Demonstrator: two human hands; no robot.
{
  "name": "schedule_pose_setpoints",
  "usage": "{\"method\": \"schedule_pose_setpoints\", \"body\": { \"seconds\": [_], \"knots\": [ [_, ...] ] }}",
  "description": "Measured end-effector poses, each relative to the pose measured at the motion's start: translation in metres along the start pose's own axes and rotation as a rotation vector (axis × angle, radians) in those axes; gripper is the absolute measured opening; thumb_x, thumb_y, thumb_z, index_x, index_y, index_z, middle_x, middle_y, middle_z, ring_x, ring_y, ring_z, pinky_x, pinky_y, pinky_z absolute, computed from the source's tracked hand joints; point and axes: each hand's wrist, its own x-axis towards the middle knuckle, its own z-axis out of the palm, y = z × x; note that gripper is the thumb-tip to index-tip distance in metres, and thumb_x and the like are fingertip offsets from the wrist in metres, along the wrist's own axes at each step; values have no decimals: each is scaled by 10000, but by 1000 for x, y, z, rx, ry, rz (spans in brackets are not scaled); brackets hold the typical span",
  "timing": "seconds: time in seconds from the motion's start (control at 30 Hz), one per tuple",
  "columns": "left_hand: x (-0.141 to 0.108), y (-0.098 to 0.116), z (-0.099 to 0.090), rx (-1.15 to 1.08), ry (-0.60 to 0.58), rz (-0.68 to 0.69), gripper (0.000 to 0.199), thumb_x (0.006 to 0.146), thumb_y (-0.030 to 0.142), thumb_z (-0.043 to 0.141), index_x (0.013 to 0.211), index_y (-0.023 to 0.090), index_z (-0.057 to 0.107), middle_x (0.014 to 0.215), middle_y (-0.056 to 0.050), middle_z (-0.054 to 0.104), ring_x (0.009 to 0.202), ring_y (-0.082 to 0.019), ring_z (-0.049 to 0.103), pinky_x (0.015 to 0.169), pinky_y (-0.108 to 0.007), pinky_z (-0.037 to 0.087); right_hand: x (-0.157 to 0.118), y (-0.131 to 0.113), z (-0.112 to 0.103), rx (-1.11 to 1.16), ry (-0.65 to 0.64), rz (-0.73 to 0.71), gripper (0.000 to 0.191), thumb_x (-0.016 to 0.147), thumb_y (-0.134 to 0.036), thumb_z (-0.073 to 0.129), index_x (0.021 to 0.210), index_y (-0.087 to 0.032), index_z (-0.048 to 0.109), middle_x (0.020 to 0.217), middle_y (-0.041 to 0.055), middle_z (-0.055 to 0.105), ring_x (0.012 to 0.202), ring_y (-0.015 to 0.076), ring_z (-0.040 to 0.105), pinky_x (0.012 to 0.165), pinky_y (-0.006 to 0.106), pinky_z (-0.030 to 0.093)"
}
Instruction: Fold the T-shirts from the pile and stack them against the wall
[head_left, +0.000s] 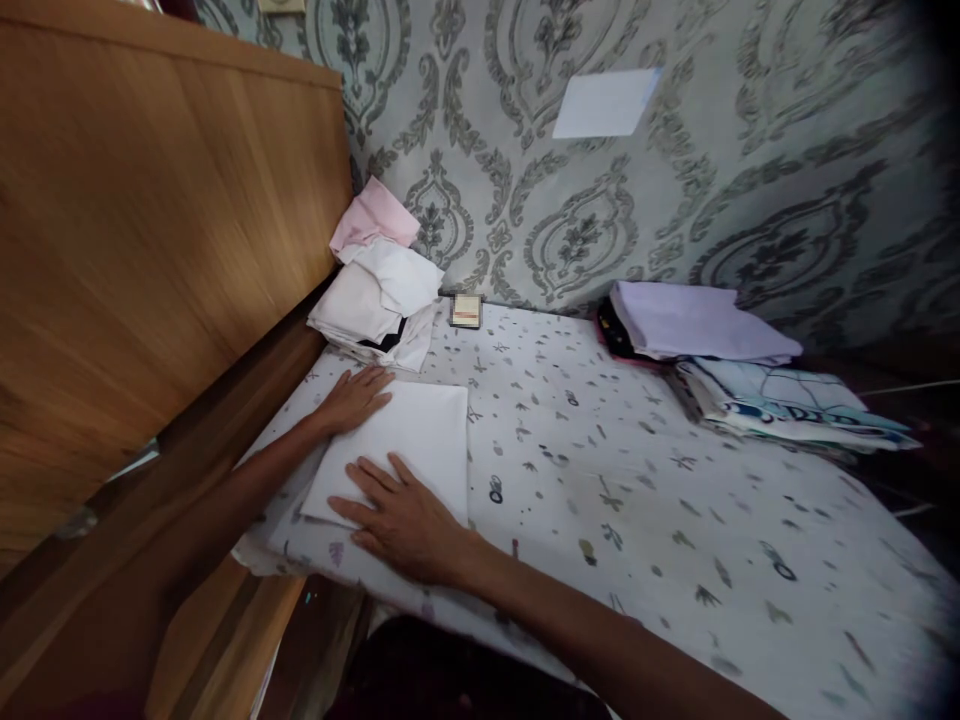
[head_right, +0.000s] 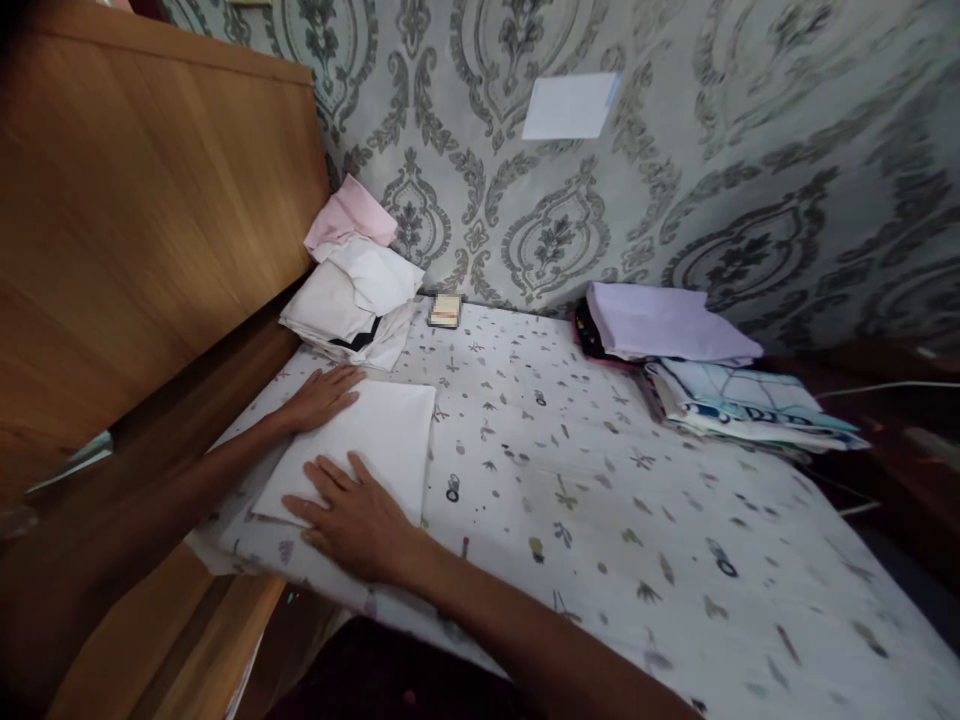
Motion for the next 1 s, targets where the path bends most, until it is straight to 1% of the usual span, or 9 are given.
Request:
{"method": "schedule_pose_setpoints", "body": {
  "seconds": [0.17, 0.23, 0.3, 0.43, 0.5, 0.57, 0.77, 0.87, 1.0],
  "knots": [
    [8, -6, 3, 14, 80, -11, 573, 1014, 470, 278, 1509, 203, 388, 1605, -124, 375, 1498, -281, 291, 1205, -574, 191, 2, -2, 0, 75, -13, -11, 416, 1029, -404, 456, 1430, -316, 529, 1591, 96, 393, 1494, 267, 297, 1209, 547, 199],
    [5, -11, 6, -14, 136, -2, 568, 1005, 462, 296, 1483, 178, 415, 1579, -140, 410, 1462, -287, 354, 1193, -538, 247, 0, 7, 1, 157, 36, 32, 396, 1030, -403, 447, 1392, -295, 566, 1578, 95, 410, 1491, 249, 300, 1208, 513, 225],
    [1, -16, 7, -63, 173, 19, 562, 990, 449, 327, 1450, 151, 449, 1535, -155, 460, 1417, -288, 412, 1173, -491, 305, -5, 24, -1, 238, 172, 184, 397, 1027, -381, 435, 1370, -244, 581, 1545, 116, 440, 1471, 239, 328, 1195, 472, 272],
    [-2, -23, 0, -156, 189, 33, 534, 929, 425, 432, 1360, 127, 534, 1388, -167, 577, 1310, -298, 503, 1133, -463, 363, -21, 68, -11, 325, 487, 725, 427, 944, -327, 496, 1322, -144, 572, 1354, 167, 534, 1301, 282, 478, 1114, 468, 388],
    [3, -23, -8, -246, 182, -21, 494, 858, 420, 533, 1258, 140, 610, 1322, -157, 611, 1270, -311, 522, 1119, -467, 370, -28, 83, -17, 392, 526, 905, 438, 876, -319, 546, 1271, -133, 577, 1241, 150, 562, 1168, 282, 539, 1038, 466, 448],
    [12, -23, -17, -359, 171, -88, 429, 747, 403, 652, 1102, 164, 677, 1244, -133, 649, 1238, -317, 536, 1096, -448, 390, -31, 89, -23, 493, 514, 977, 409, 827, -304, 582, 1202, -139, 592, 1144, 116, 591, 1066, 262, 569, 976, 443, 480],
    [31, -16, -33, -532, 147, -183, 326, 469, 319, 818, 728, 197, 663, 821, -41, 695, 929, -294, 643, 801, -318, 512, -27, 73, -39, 1008, 466, 1170, 428, 788, -228, 653, 1199, -151, 560, 1039, 86, 671, 889, 208, 635, 735, 311, 527],
    [26, -10, -33, -638, 152, -202, 350, 494, 339, 803, 782, 182, 683, 784, -18, 689, 826, -246, 643, 684, -276, 499, -30, 55, -41, 1137, 402, 1177, 338, 765, -253, 707, 1073, -141, 624, 984, 103, 708, 821, 217, 662, 631, 298, 528],
    [13, 0, -36, -785, 154, -266, 458, 551, 439, 778, 894, 153, 674, 773, -20, 686, 704, -199, 635, 585, -258, 483, -43, 32, -35, 1355, 324, 1121, 402, 680, -194, 765, 1062, -131, 654, 1096, 125, 719, 893, 232, 673, 638, 298, 546]
  ]
}}
